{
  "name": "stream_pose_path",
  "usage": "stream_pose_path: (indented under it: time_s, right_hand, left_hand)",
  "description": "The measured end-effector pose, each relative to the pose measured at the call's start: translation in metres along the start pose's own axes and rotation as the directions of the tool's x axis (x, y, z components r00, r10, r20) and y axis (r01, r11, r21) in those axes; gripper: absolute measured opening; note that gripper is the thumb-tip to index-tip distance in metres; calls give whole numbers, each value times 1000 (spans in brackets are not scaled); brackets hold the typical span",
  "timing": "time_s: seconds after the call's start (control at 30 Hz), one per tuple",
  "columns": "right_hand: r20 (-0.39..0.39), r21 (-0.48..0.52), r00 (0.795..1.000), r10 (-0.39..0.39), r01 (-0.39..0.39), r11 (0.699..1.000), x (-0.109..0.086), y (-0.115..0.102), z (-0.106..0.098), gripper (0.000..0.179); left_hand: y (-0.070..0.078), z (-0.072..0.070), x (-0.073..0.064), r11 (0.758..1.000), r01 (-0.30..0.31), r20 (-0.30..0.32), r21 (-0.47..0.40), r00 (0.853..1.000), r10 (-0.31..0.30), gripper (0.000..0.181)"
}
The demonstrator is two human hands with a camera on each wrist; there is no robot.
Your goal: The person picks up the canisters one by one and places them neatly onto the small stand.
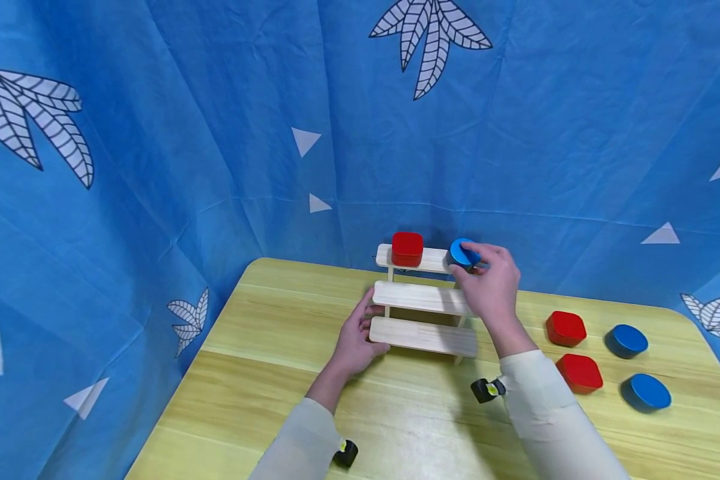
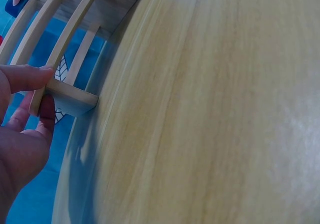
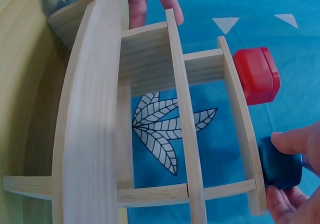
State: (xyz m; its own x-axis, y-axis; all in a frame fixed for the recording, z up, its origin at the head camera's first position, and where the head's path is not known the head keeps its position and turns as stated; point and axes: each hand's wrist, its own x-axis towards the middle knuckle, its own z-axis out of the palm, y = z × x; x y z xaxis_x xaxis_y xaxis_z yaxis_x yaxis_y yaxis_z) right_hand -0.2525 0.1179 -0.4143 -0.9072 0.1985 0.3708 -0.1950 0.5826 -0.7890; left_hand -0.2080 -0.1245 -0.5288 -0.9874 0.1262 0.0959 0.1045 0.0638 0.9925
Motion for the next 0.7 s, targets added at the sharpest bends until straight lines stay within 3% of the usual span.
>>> stream_pose_path:
  time_s: [0.7]
  right_hand:
    - [95, -40, 995, -16, 20, 999, 9, -3, -3, 42]
  left_hand:
    - [1, 1, 0, 999, 38, -4, -24, 999, -38, 121]
